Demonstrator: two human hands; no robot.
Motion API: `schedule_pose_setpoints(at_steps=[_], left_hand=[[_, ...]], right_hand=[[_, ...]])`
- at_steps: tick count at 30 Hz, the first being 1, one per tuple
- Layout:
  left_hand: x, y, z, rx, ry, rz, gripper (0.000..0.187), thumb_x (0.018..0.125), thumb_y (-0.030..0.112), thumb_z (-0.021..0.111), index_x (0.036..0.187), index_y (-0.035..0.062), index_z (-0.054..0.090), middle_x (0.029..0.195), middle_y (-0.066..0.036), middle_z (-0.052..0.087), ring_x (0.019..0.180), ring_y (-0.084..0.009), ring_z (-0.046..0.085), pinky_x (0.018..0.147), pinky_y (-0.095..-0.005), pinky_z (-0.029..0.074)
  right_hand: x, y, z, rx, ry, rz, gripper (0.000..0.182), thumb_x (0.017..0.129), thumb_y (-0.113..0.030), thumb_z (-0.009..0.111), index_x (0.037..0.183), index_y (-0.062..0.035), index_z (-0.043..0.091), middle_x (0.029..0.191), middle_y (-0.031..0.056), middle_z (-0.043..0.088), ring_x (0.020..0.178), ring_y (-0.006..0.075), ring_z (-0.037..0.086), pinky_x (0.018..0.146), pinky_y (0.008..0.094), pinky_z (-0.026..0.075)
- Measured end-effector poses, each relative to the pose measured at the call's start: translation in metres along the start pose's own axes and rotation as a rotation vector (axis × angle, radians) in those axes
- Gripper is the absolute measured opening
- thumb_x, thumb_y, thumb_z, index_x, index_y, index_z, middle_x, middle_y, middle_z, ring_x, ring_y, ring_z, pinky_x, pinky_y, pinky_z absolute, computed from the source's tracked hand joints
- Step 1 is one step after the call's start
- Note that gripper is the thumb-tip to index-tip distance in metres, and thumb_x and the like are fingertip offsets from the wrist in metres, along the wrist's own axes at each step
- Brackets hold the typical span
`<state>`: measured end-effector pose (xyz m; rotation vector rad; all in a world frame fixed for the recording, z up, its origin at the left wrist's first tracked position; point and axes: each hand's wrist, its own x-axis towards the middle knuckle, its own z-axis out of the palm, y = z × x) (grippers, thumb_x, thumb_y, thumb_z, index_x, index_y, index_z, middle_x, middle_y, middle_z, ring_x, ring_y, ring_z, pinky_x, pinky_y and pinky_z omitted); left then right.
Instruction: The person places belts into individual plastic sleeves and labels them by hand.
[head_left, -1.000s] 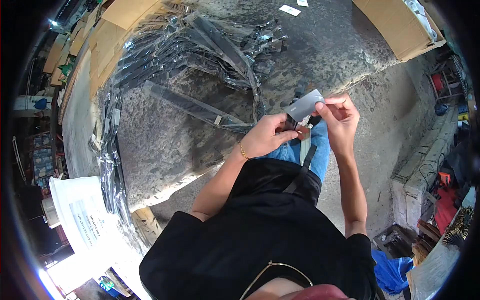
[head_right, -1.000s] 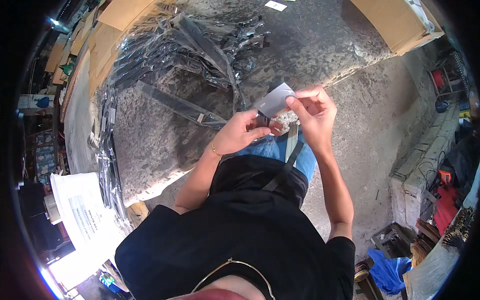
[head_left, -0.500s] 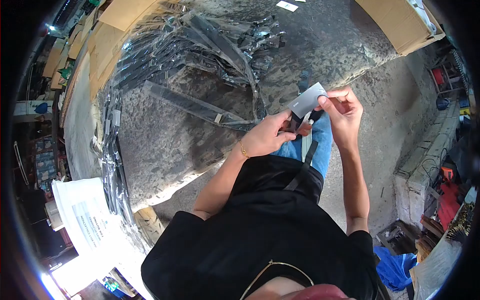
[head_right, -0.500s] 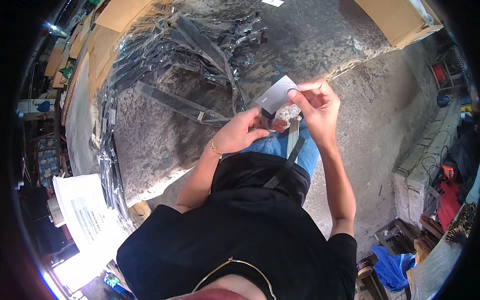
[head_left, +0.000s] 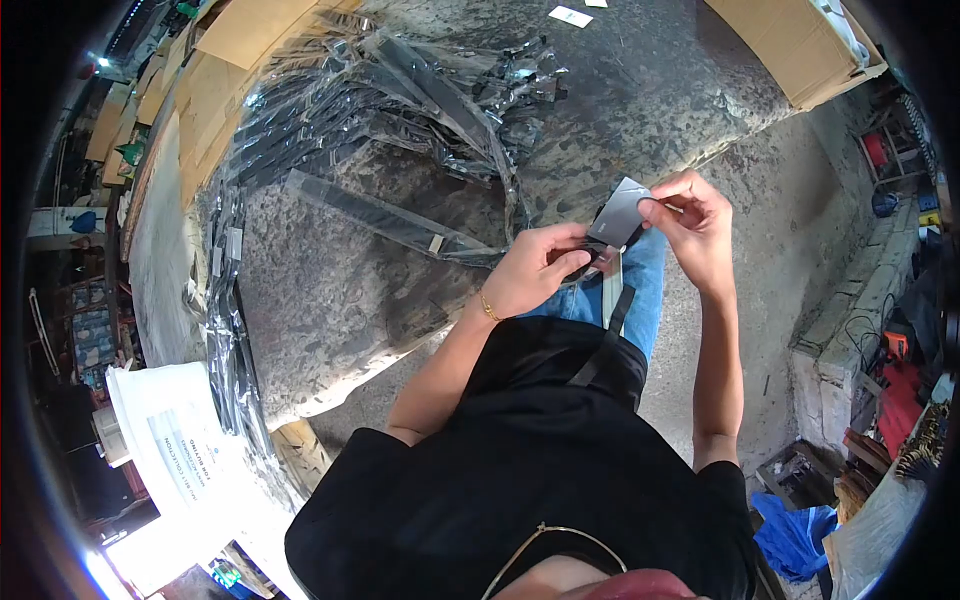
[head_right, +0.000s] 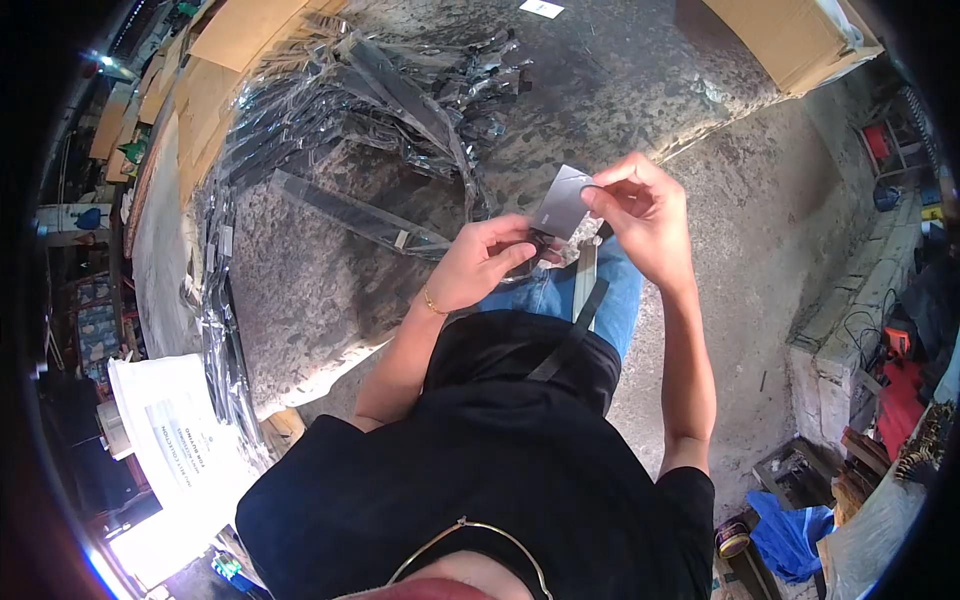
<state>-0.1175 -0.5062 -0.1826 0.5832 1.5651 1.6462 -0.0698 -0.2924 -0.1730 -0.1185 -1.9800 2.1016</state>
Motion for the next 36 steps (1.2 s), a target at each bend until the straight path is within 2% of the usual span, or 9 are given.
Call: schedule_pose_setpoints(at_steps=[2, 16, 21, 22, 24, 25, 29, 34, 36], left_hand=[[-0.001, 0.000, 0.002, 0.022, 0.071, 0.002, 0.021, 0.091, 0.000, 0.052, 0.110, -0.0068, 0.058, 0.101, -0.009, 0.066, 0.094, -0.0121, 0.062, 0.084, -0.0250, 0.047], [0.022, 0.016, 0.005, 0.085, 0.140, 0.095, 0.020, 0.089, 0.004, 0.057, 0.107, -0.0051, 0.054, 0.088, -0.009, 0.068, 0.079, -0.0067, 0.059, 0.069, -0.0249, 0.046], [0.032, 0.052, 0.008, 0.471, 0.041, 0.179, 0.020, 0.086, 0.003, 0.058, 0.099, 0.0007, 0.042, 0.076, -0.018, 0.064, 0.071, -0.0296, 0.064, 0.063, -0.0331, 0.046], [0.034, 0.055, 0.008, 0.467, 0.041, 0.179, 0.020, 0.086, 0.003, 0.058, 0.099, 0.0007, 0.042, 0.076, -0.018, 0.064, 0.071, -0.0296, 0.064, 0.063, -0.0331, 0.046], [0.039, 0.059, 0.010, 0.431, -0.071, 0.333, 0.021, 0.087, 0.006, 0.060, 0.095, 0.0044, 0.041, 0.068, -0.010, 0.060, 0.060, -0.0101, 0.047, 0.056, -0.0275, 0.039], [0.039, 0.066, 0.012, 0.414, -0.085, 0.312, 0.021, 0.086, 0.006, 0.061, 0.096, 0.0043, 0.042, 0.068, -0.009, 0.061, 0.060, -0.0109, 0.047, 0.057, -0.0273, 0.040], [0.042, 0.059, 0.014, 0.437, -0.032, 0.464, 0.024, 0.085, 0.007, 0.063, 0.096, 0.0041, 0.041, 0.068, -0.009, 0.060, 0.060, -0.0103, 0.048, 0.057, -0.0265, 0.041], [0.033, 0.049, 0.008, 0.500, 0.169, 0.331, 0.028, 0.082, 0.013, 0.071, 0.089, 0.0033, 0.045, 0.067, -0.009, 0.059, 0.062, -0.0076, 0.053, 0.059, -0.0257, 0.045], [0.031, 0.037, 0.002, 0.454, 0.148, 0.317, 0.028, 0.080, 0.014, 0.072, 0.093, 0.0018, 0.050, 0.074, -0.012, 0.062, 0.068, -0.0145, 0.062, 0.064, -0.0285, 0.047]], right_hand=[[0.001, 0.000, 0.000, -0.018, 0.000, 0.012, 0.013, 0.080, 0.009, 0.064, 0.086, -0.0009, 0.058, 0.082, 0.0030, 0.061, 0.078, 0.0093, 0.061, 0.067, 0.0237, 0.051], [-0.008, 0.005, 0.005, -0.150, -0.064, -0.050, 0.013, 0.075, 0.007, 0.070, 0.081, -0.0012, 0.062, 0.087, 0.0041, 0.063, 0.079, 0.0110, 0.061, 0.071, 0.0252, 0.049], [-0.009, -0.020, -0.014, -0.490, -0.141, -0.219, 0.023, 0.069, 0.001, 0.075, 0.089, -0.0027, 0.064, 0.116, 0.0093, 0.056, 0.104, 0.0162, 0.054, 0.088, 0.0313, 0.043], [-0.007, -0.025, -0.016, -0.492, -0.142, -0.216, 0.023, 0.069, 0.001, 0.075, 0.089, -0.0027, 0.064, 0.116, 0.0093, 0.056, 0.104, 0.0162, 0.054, 0.088, 0.0313, 0.043], [0.000, -0.038, -0.017, -0.307, -0.100, -0.240, 0.027, 0.074, -0.003, 0.072, 0.099, -0.0043, 0.063, 0.121, 0.0110, 0.055, 0.113, 0.0201, 0.051, 0.094, 0.0336, 0.042], [0.003, -0.046, -0.018, -0.224, -0.153, -0.172, 0.032, 0.079, -0.008, 0.069, 0.109, -0.0045, 0.061, 0.125, 0.0122, 0.054, 0.118, 0.0229, 0.049, 0.098, 0.0361, 0.040], [0.019, -0.055, -0.033, -0.354, -0.557, -0.119, 0.030, 0.084, -0.015, 0.066, 0.111, -0.0016, 0.060, 0.112, 0.0106, 0.061, 0.105, 0.0202, 0.055, 0.085, 0.0341, 0.045], [0.029, -0.071, -0.026, -0.453, -0.667, -0.092, 0.020, 0.084, -0.010, 0.065, 0.102, -0.0010, 0.063, 0.089, 0.0072, 0.064, 0.087, 0.0164, 0.059, 0.077, 0.0306, 0.046], [0.033, -0.070, -0.023, -0.521, -0.707, -0.094, 0.016, 0.082, -0.005, 0.065, 0.096, 0.0004, 0.062, 0.088, 0.0072, 0.064, 0.081, 0.0155, 0.059, 0.073, 0.0285, 0.046]])
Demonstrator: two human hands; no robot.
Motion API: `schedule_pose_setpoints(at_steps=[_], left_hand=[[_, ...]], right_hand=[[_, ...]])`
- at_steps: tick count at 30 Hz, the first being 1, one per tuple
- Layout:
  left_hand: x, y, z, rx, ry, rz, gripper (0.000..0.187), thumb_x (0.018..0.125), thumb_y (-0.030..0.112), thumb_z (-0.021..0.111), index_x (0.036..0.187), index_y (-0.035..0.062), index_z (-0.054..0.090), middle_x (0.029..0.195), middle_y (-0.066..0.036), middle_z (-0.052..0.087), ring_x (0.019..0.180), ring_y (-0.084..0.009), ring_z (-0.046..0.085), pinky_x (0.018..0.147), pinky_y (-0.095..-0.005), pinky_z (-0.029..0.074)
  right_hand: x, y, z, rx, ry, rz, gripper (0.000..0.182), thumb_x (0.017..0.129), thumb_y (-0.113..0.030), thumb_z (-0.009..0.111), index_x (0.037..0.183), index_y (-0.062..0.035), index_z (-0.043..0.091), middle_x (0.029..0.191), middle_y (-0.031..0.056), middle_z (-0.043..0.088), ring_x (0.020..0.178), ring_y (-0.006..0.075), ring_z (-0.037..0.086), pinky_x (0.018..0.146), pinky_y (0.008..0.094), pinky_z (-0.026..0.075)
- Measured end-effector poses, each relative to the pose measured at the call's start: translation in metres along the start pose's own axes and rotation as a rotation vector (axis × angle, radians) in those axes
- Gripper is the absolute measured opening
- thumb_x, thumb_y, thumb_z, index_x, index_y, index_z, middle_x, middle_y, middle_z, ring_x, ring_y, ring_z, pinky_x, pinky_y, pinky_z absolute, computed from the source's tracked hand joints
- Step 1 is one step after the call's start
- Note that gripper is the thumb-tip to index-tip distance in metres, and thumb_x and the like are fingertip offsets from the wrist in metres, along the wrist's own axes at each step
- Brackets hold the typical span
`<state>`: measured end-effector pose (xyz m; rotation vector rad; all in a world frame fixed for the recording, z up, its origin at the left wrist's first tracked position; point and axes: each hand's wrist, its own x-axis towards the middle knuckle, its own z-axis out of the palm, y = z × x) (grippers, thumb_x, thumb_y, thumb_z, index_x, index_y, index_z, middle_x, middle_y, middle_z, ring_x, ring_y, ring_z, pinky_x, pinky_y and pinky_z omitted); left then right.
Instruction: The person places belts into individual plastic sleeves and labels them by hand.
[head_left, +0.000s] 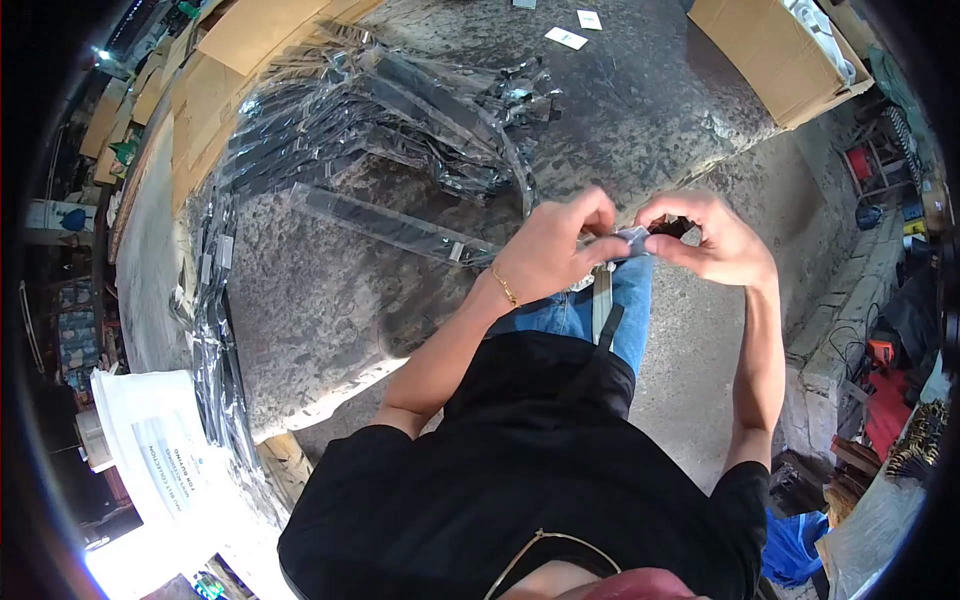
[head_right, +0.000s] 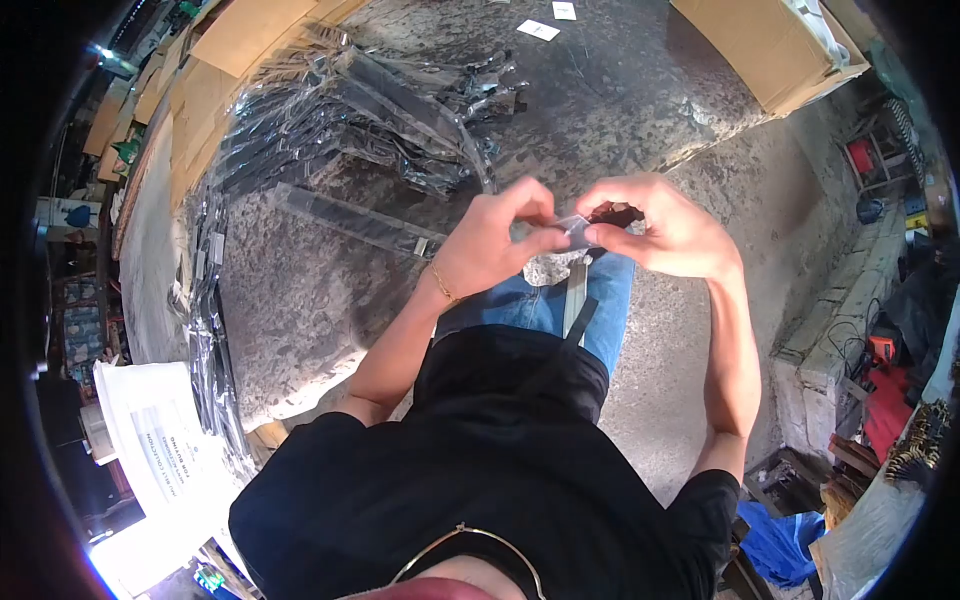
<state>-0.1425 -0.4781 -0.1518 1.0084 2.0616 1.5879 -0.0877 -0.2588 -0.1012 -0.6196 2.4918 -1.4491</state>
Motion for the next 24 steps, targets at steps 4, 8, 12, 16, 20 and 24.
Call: schedule_pose_setpoints(at_steps=[4, 8, 12, 16, 20, 24], left_hand=[[-0.008, -0.027, -0.012, 0.303, -0.213, 0.045, 0.044, 0.078, 0.014, 0.070, 0.115, 0.0001, 0.053, 0.097, -0.019, 0.063, 0.091, -0.0353, 0.062, 0.075, -0.0367, 0.048], [-0.013, -0.035, -0.031, 0.291, -0.283, 0.186, 0.041, 0.082, 0.006, 0.063, 0.120, -0.0015, 0.050, 0.093, -0.017, 0.065, 0.088, -0.0302, 0.065, 0.079, -0.0346, 0.048], [-0.006, -0.017, -0.065, -0.255, -0.566, -0.092, 0.037, 0.085, 0.002, 0.056, 0.119, -0.0041, 0.045, 0.077, -0.007, 0.066, 0.080, -0.0144, 0.066, 0.070, -0.0288, 0.049], [0.008, 0.003, -0.079, -0.076, -0.840, -0.228, 0.020, 0.091, 0.014, 0.054, 0.101, -0.0033, 0.049, 0.068, -0.007, 0.063, 0.061, -0.0139, 0.065, 0.058, -0.0295, 0.050], [0.016, 0.018, -0.076, 0.288, -0.857, -0.347, 0.032, 0.093, 0.026, 0.053, 0.077, -0.0015, 0.051, 0.058, -0.012, 0.058, 0.051, -0.0177, 0.062, 0.055, -0.0321, 0.048], [0.022, 0.013, -0.083, 0.507, -0.897, -0.087, 0.029, 0.088, 0.028, 0.058, 0.081, -0.0008, 0.055, 0.064, -0.014, 0.062, 0.060, -0.0242, 0.064, 0.060, -0.0342, 0.048]], right_hand=[[-0.002, -0.005, -0.015, -0.074, 0.130, -0.015, 0.013, 0.082, -0.001, 0.064, 0.094, 0.0015, 0.060, 0.086, 0.0076, 0.063, 0.075, 0.0147, 0.058, 0.068, 0.0281, 0.046], [-0.011, -0.004, -0.027, -0.149, 0.086, 0.111, 0.009, 0.085, 0.000, 0.060, 0.093, 0.0023, 0.059, 0.080, 0.0067, 0.060, 0.073, 0.0111, 0.058, 0.065, 0.0280, 0.049], [-0.019, 0.000, -0.009, 0.337, 0.114, 0.304, 0.012, 0.088, -0.003, 0.061, 0.099, 0.0005, 0.059, 0.077, 0.0029, 0.061, 0.067, 0.0067, 0.056, 0.056, 0.0207, 0.046], [-0.021, 0.004, 0.005, 0.381, 0.160, 0.379, 0.023, 0.084, -0.001, 0.065, 0.107, 0.0001, 0.062, 0.072, 0.0024, 0.063, 0.061, 0.0049, 0.055, 0.054, 0.0203, 0.045], [-0.025, 0.001, 0.020, 0.340, 0.283, 0.486, 0.015, 0.081, 0.000, 0.068, 0.096, 0.0013, 0.064, 0.074, 0.0014, 0.062, 0.061, 0.0038, 0.055, 0.052, 0.0186, 0.043], [-0.030, -0.001, 0.028, 0.382, 0.301, 0.509, 0.009, 0.081, 0.002, 0.066, 0.088, 0.0004, 0.062, 0.073, -0.0006, 0.061, 0.061, 0.0026, 0.054, 0.051, 0.0179, 0.041]])
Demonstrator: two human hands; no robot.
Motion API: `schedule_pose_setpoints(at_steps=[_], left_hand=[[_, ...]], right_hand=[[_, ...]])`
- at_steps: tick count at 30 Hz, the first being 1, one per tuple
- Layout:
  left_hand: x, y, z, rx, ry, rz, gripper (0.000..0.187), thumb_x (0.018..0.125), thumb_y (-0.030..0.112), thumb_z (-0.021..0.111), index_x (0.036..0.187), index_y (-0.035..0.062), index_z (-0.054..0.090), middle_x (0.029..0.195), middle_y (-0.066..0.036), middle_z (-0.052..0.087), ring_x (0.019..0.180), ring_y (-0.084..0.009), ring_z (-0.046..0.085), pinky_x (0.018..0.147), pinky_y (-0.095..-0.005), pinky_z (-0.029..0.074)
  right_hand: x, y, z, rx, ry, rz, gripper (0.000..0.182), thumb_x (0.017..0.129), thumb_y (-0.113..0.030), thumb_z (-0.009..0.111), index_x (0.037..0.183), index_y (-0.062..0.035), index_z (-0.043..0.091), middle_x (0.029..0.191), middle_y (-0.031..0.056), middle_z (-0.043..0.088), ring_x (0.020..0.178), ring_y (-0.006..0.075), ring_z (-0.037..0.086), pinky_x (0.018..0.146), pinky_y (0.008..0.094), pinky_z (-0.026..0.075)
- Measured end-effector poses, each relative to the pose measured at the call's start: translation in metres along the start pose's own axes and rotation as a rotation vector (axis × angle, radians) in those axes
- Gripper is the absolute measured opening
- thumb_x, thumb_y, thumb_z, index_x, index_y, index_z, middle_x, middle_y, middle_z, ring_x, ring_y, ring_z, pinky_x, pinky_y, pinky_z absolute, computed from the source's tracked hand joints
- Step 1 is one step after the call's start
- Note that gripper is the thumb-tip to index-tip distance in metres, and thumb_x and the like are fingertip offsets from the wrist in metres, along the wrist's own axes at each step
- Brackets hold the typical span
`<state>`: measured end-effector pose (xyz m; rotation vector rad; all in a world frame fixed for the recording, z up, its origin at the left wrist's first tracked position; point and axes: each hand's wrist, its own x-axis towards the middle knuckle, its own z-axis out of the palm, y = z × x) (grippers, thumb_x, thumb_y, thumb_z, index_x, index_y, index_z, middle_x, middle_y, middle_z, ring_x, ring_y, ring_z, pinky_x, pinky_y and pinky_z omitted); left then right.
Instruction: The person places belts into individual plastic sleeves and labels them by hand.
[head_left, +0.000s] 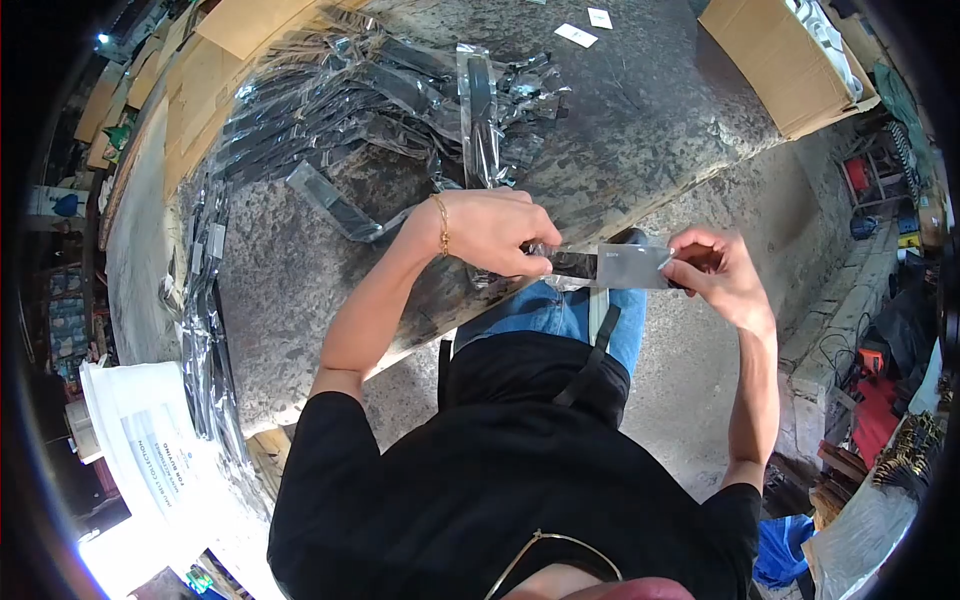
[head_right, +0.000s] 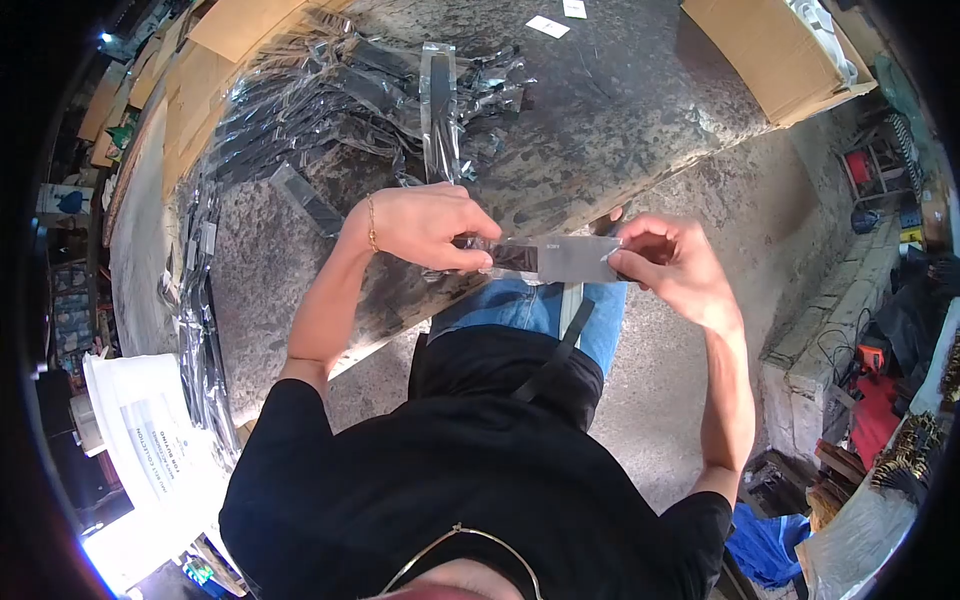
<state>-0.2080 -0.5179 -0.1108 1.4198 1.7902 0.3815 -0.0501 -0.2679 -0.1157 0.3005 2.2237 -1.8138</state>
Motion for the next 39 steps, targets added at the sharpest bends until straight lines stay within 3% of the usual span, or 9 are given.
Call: schedule_pose_setpoints(at_steps=[2, 4, 10, 14, 22, 27, 30, 36, 39], left_hand=[[0.002, -0.003, 0.005, 0.166, 0.044, 0.067, 0.029, 0.086, 0.028, 0.060, 0.084, -0.0009, 0.058, 0.068, -0.015, 0.064, 0.065, -0.0263, 0.064, 0.062, -0.0351, 0.048], [0.011, -0.006, 0.015, -0.113, 0.237, 0.180, 0.032, 0.083, 0.028, 0.065, 0.092, -0.0020, 0.061, 0.077, -0.017, 0.065, 0.072, -0.0260, 0.064, 0.063, -0.0362, 0.046], [0.033, 0.007, 0.028, -0.437, 0.106, 0.221, 0.034, 0.084, 0.027, 0.065, 0.098, -0.0038, 0.060, 0.076, -0.017, 0.062, 0.067, -0.0203, 0.057, 0.062, -0.0363, 0.043], [0.040, 0.013, 0.033, -0.315, 0.118, 0.113, 0.031, 0.087, 0.026, 0.062, 0.096, -0.0039, 0.060, 0.070, -0.014, 0.060, 0.060, -0.0174, 0.052, 0.059, -0.0349, 0.041], [0.052, 0.026, 0.042, -0.490, 0.210, 0.157, 0.027, 0.086, 0.020, 0.061, 0.096, -0.0046, 0.060, 0.070, -0.015, 0.061, 0.060, -0.0191, 0.057, 0.059, -0.0319, 0.044], [0.057, 0.030, 0.042, -0.370, 0.240, 0.071, 0.022, 0.085, 0.015, 0.062, 0.093, -0.0055, 0.058, 0.070, -0.015, 0.061, 0.063, -0.0175, 0.060, 0.059, -0.0321, 0.044], [0.057, 0.032, 0.046, -0.541, 0.308, 0.093, 0.016, 0.087, 0.010, 0.060, 0.092, -0.0052, 0.056, 0.072, -0.012, 0.062, 0.065, -0.0156, 0.061, 0.060, -0.0311, 0.044], [0.055, 0.032, 0.048, -0.764, 0.378, 0.148, 0.008, 0.090, 0.004, 0.056, 0.094, -0.0030, 0.053, 0.077, -0.004, 0.060, 0.069, -0.0076, 0.054, 0.065, -0.0259, 0.044], [0.058, 0.029, 0.054, -0.747, 0.415, 0.160, 0.008, 0.090, 0.005, 0.057, 0.093, -0.0015, 0.053, 0.078, -0.002, 0.057, 0.072, -0.0055, 0.051, 0.066, -0.0243, 0.042]], right_hand=[[-0.001, 0.001, 0.003, 0.023, -0.002, -0.014, 0.006, 0.082, 0.001, 0.065, 0.085, -0.0002, 0.060, 0.071, -0.0019, 0.059, 0.061, 0.0024, 0.053, 0.052, 0.0184, 0.041], [-0.001, 0.002, 0.001, 0.010, 0.012, -0.004, 0.008, 0.082, 0.000, 0.066, 0.087, 0.0013, 0.061, 0.077, 0.0013, 0.063, 0.071, 0.0048, 0.057, 0.063, 0.0201, 0.045], [-0.009, 0.009, -0.007, 0.088, 0.025, 0.008, 0.012, 0.081, 0.002, 0.065, 0.093, 0.0028, 0.062, 0.081, 0.0019, 0.063, 0.073, 0.0058, 0.057, 0.065, 0.0210, 0.045], [-0.013, 0.013, -0.006, 0.096, 0.002, 0.027, 0.013, 0.082, 0.002, 0.064, 0.096, 0.0032, 0.063, 0.082, 0.0027, 0.064, 0.073, 0.0068, 0.057, 0.064, 0.0215, 0.045], [-0.007, 0.003, -0.002, -0.244, -0.056, 0.071, 0.017, 0.075, -0.003, 0.069, 0.090, 0.0018, 0.064, 0.075, 0.0054, 0.063, 0.069, 0.0095, 0.060, 0.065, 0.0263, 0.048], [-0.010, -0.008, -0.016, -0.595, 0.057, -0.342, 0.023, 0.079, 0.001, 0.064, 0.102, -0.0004, 0.065, 0.094, 0.0145, 0.067, 0.089, 0.0246, 0.065, 0.077, 0.0337, 0.049], [-0.015, -0.020, -0.015, -0.599, 0.255, -0.484, 0.026, 0.078, 0.000, 0.066, 0.104, -0.0011, 0.065, 0.100, 0.0145, 0.067, 0.095, 0.0253, 0.064, 0.082, 0.0344, 0.048], [-0.026, 0.004, -0.012, -0.389, 0.501, -0.566, 0.026, 0.075, 0.000, 0.071, 0.101, -0.0030, 0.065, 0.100, 0.0111, 0.064, 0.092, 0.0226, 0.063, 0.082, 0.0315, 0.048], [-0.029, 0.002, 0.013, -0.353, 0.514, -0.419, 0.021, 0.074, 0.001, 0.072, 0.094, -0.0048, 0.068, 0.093, 0.0088, 0.063, 0.085, 0.0192, 0.063, 0.076, 0.0306, 0.049]])
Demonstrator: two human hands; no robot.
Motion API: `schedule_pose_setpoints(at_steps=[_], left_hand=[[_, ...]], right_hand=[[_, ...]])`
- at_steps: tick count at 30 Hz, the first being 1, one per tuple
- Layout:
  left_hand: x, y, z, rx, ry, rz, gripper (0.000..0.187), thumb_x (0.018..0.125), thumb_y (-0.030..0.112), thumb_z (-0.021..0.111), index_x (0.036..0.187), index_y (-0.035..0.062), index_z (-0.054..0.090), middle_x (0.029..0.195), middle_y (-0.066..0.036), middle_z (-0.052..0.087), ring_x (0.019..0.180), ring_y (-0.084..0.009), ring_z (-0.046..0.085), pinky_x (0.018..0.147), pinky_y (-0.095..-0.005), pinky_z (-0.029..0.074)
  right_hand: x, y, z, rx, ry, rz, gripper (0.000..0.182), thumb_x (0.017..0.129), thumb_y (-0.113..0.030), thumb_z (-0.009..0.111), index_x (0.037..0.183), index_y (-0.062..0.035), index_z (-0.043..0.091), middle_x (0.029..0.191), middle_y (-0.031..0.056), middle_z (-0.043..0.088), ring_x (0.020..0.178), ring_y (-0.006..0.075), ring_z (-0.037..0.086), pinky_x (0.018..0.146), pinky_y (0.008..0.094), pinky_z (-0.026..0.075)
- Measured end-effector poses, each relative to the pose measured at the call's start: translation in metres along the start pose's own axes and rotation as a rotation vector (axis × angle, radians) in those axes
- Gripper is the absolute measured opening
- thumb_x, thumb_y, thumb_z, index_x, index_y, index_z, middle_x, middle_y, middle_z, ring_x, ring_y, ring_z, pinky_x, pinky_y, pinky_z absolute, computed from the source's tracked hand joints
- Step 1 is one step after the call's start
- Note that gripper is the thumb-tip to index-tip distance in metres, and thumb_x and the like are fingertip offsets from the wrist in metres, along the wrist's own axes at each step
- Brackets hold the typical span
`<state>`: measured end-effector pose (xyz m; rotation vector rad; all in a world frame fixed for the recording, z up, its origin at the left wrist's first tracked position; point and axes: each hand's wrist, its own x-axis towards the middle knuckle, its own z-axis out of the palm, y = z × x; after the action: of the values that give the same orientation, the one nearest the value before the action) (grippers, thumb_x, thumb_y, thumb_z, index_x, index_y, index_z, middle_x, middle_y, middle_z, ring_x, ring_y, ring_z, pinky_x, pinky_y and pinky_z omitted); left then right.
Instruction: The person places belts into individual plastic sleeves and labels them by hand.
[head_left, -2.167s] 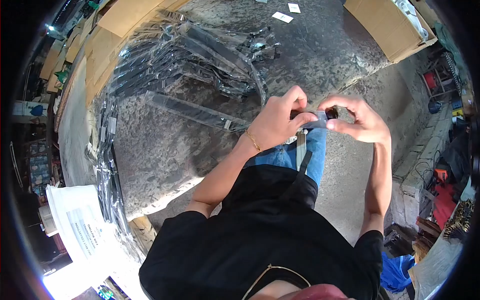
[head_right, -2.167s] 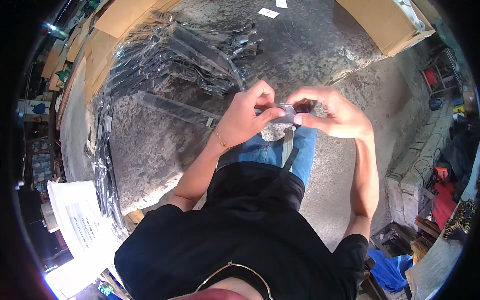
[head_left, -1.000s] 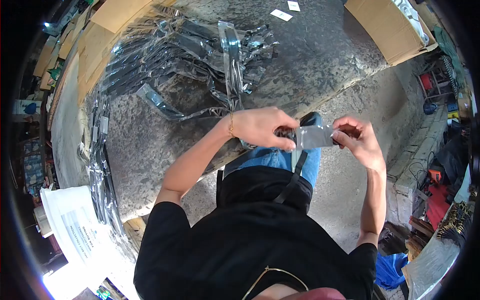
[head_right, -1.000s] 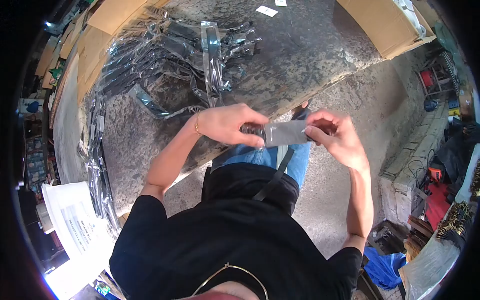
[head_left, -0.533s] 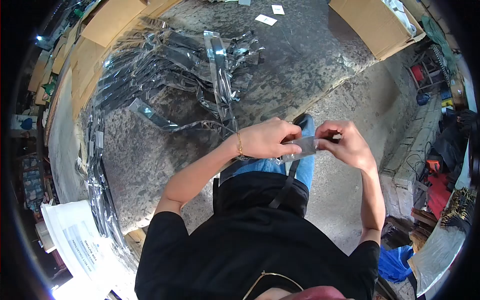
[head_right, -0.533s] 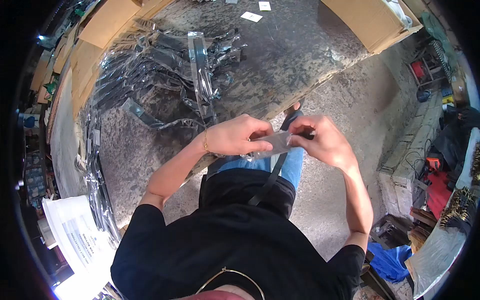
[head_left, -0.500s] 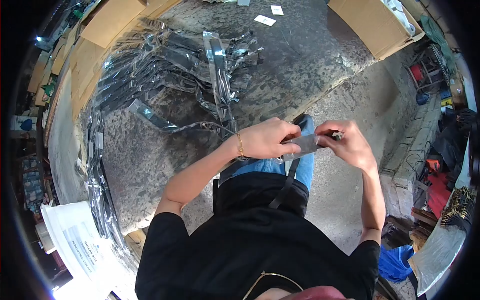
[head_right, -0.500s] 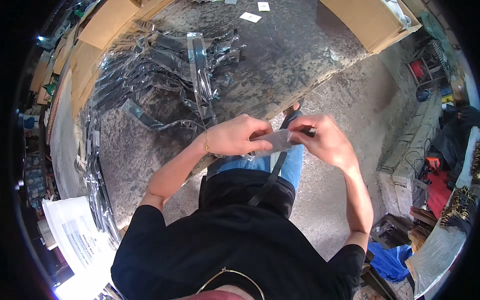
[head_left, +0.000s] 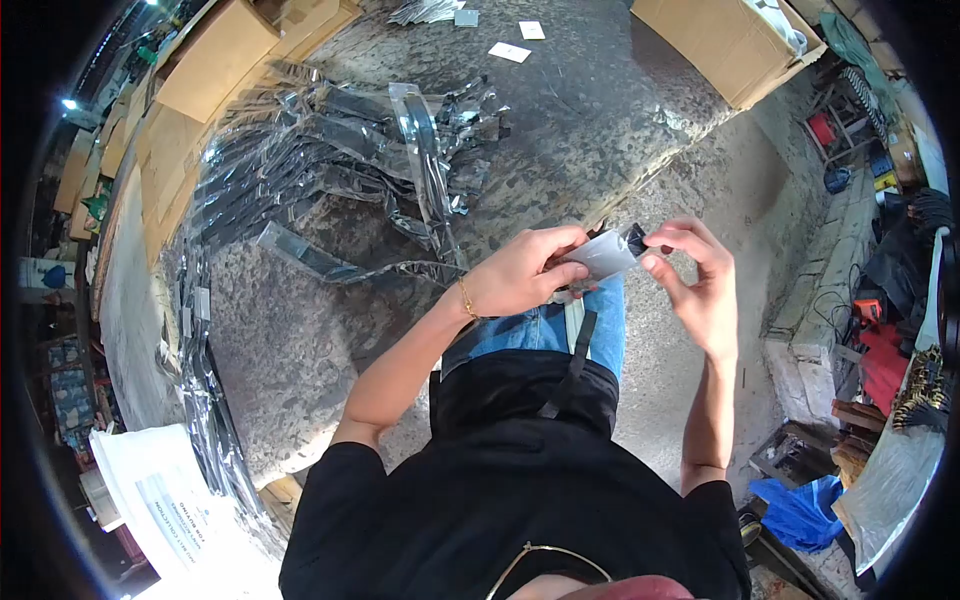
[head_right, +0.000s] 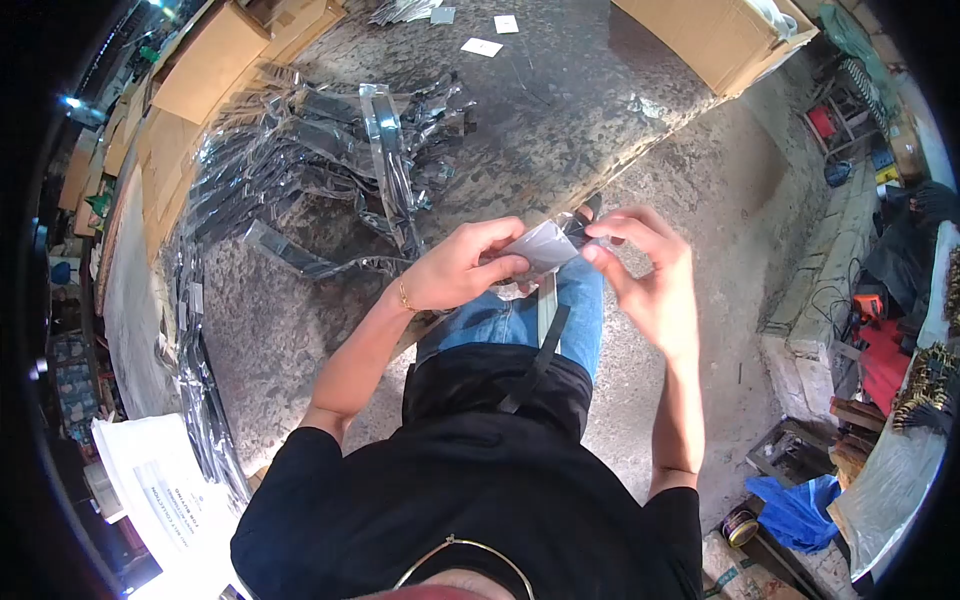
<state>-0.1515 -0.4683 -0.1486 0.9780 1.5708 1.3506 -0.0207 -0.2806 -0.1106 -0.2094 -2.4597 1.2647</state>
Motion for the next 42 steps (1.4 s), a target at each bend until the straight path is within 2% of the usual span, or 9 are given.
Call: schedule_pose_setpoints(at_steps=[8, 13, 17, 23, 29, 31, 32, 35, 42], left_hand=[[-0.001, -0.007, 0.004, 0.038, 0.149, 0.098, 0.016, 0.084, 0.004, 0.063, 0.089, -0.0012, 0.048, 0.070, -0.008, 0.054, 0.065, -0.0097, 0.043, 0.060, -0.0286, 0.040], [-0.001, -0.006, 0.006, 0.183, 0.175, 0.236, 0.015, 0.084, 0.004, 0.063, 0.090, 0.0000, 0.050, 0.071, -0.008, 0.056, 0.067, -0.0075, 0.046, 0.061, -0.0282, 0.042], [-0.001, -0.011, 0.009, 0.071, 0.216, 0.166, 0.015, 0.085, 0.004, 0.063, 0.090, -0.0012, 0.050, 0.072, -0.010, 0.059, 0.067, -0.0078, 0.049, 0.061, -0.0284, 0.042], [-0.003, -0.001, 0.004, 0.052, 0.153, -0.074, 0.016, 0.088, 0.010, 0.062, 0.095, -0.0014, 0.054, 0.082, -0.001, 0.058, 0.078, -0.0040, 0.054, 0.065, -0.0234, 0.043], [0.003, 0.007, 0.003, 0.241, 0.093, 0.031, 0.023, 0.086, 0.016, 0.063, 0.089, -0.0039, 0.052, 0.071, -0.010, 0.057, 0.067, -0.0082, 0.048, 0.061, -0.0285, 0.042], [0.013, 0.009, 0.008, -0.002, 0.096, 0.188, 0.021, 0.089, 0.016, 0.061, 0.091, -0.0038, 0.053, 0.075, -0.009, 0.061, 0.068, -0.0086, 0.053, 0.062, -0.0277, 0.044], [0.015, 0.013, 0.009, -0.164, 0.066, 0.080, 0.017, 0.092, 0.014, 0.056, 0.093, -0.0025, 0.055, 0.078, -0.006, 0.062, 0.070, -0.0102, 0.059, 0.064, -0.0263, 0.047], [0.025, 0.027, 0.009, -0.185, 0.077, 0.200, 0.015, 0.094, 0.012, 0.052, 0.093, -0.0019, 0.056, 0.080, -0.005, 0.063, 0.071, -0.0118, 0.062, 0.064, -0.0261, 0.049], [0.054, 0.072, 0.011, -0.065, 0.166, 0.306, 0.013, 0.090, 0.008, 0.060, 0.094, -0.0029, 0.054, 0.080, -0.007, 0.063, 0.069, -0.0096, 0.061, 0.060, -0.0252, 0.049]], right_hand=[[0.001, 0.006, 0.018, 0.101, 0.073, -0.016, 0.024, 0.074, -0.001, 0.072, 0.097, -0.0079, 0.069, 0.093, 0.0080, 0.060, 0.087, 0.0188, 0.060, 0.078, 0.0309, 0.048], [0.009, 0.002, 0.001, 0.106, -0.226, 0.017, 0.016, 0.076, -0.001, 0.070, 0.090, -0.0059, 0.067, 0.091, 0.0076, 0.056, 0.090, 0.0199, 0.057, 0.081, 0.0309, 0.045], [0.009, -0.004, 0.006, 0.104, -0.214, 0.037, 0.012, 0.078, 0.001, 0.066, 0.089, -0.0033, 0.061, 0.091, 0.0083, 0.054, 0.088, 0.0216, 0.056, 0.081, 0.0316, 0.044], [-0.001, 0.012, 0.027, 0.163, 0.186, -0.077, 0.010, 0.084, 0.000, 0.061, 0.090, -0.0012, 0.054, 0.093, 0.0106, 0.053, 0.086, 0.0202, 0.056, 0.077, 0.0318, 0.045], [-0.008, -0.006, 0.046, 0.172, 0.294, 0.223, 0.005, 0.091, -0.003, 0.055, 0.088, -0.0009, 0.052, 0.074, 0.0091, 0.057, 0.067, 0.0155, 0.058, 0.066, 0.0309, 0.048], [-0.004, -0.001, 0.046, 0.152, 0.323, 0.128, 0.003, 0.091, -0.002, 0.055, 0.091, -0.0002, 0.054, 0.072, 0.0093, 0.059, 0.066, 0.0130, 0.059, 0.065, 0.0283, 0.048], [-0.001, 0.001, 0.043, 0.172, 0.290, 0.072, 0.004, 0.090, -0.002, 0.056, 0.093, 0.0001, 0.055, 0.075, 0.0085, 0.060, 0.070, 0.0121, 0.060, 0.068, 0.0270, 0.048], [0.010, 0.003, 0.030, 0.615, 0.247, 0.044, 0.017, 0.085, 0.005, 0.060, 0.102, 0.0012, 0.057, 0.091, 0.0041, 0.063, 0.085, 0.0100, 0.059, 0.079, 0.0252, 0.047], [0.057, -0.020, -0.013, 0.788, 0.442, -0.158, 0.031, 0.080, 0.009, 0.064, 0.109, 0.0009, 0.055, 0.088, 0.0064, 0.066, 0.086, 0.0102, 0.062, 0.075, 0.0248, 0.051]])
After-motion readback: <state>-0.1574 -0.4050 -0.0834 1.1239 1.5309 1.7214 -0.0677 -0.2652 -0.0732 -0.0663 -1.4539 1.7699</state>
